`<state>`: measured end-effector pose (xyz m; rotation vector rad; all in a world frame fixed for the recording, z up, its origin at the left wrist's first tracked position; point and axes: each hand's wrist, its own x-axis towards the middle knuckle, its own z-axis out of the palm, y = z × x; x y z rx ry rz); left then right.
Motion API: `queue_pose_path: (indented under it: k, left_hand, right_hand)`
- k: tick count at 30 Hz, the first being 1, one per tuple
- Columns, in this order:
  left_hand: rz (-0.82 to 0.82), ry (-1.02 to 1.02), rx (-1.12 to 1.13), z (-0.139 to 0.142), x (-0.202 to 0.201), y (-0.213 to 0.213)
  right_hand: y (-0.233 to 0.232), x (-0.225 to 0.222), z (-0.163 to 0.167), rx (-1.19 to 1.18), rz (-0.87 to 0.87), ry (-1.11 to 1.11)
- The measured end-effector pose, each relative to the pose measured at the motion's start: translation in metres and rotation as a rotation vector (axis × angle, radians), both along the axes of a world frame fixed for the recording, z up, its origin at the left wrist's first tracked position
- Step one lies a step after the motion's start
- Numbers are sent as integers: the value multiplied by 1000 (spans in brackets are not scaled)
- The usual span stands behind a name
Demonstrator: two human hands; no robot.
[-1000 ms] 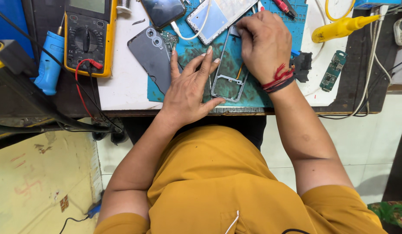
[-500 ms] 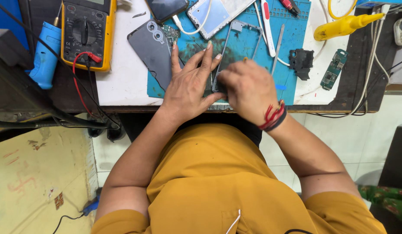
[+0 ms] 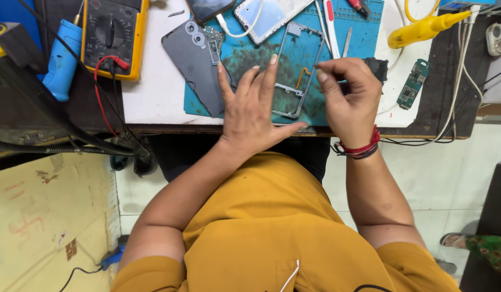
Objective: The person disassembles a smartphone at a repair bench, prying the back cover off the phone frame by hand and separating the housing components. They lift and reposition the phone frame, set the cover aside, and continue working on the exposed frame and internal parts on the mat.
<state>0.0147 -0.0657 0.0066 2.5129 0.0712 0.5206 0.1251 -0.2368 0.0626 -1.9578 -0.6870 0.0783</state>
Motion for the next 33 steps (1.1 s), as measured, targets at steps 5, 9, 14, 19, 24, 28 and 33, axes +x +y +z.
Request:
queue_pose_path:
  k: [5, 9, 14, 19, 24, 28, 33]
  left_hand:
    - [53, 69, 123, -4, -1, -9]
    - [60, 66, 91, -4, -13, 1]
    - [104, 67, 133, -4, -21, 8]
    - [16, 37, 47, 0, -17, 14]
    - [-223, -27, -51, -2, 18, 38]
    - [-227, 6, -19, -3, 28, 55]
    - [-99, 23, -46, -4, 15, 55]
  right_hand:
    - [-11, 18, -17, 23, -126, 202]
    - [-18, 25, -21, -103, -134, 191]
    - [-22, 33, -21, -314, -228, -74]
    - [-24, 41, -16, -205, -221, -310]
    - [-19, 30, -6, -105, -182, -254]
    - [-2, 19, -2, -107, -59, -225]
    - [27, 10, 0, -242, 78, -255]
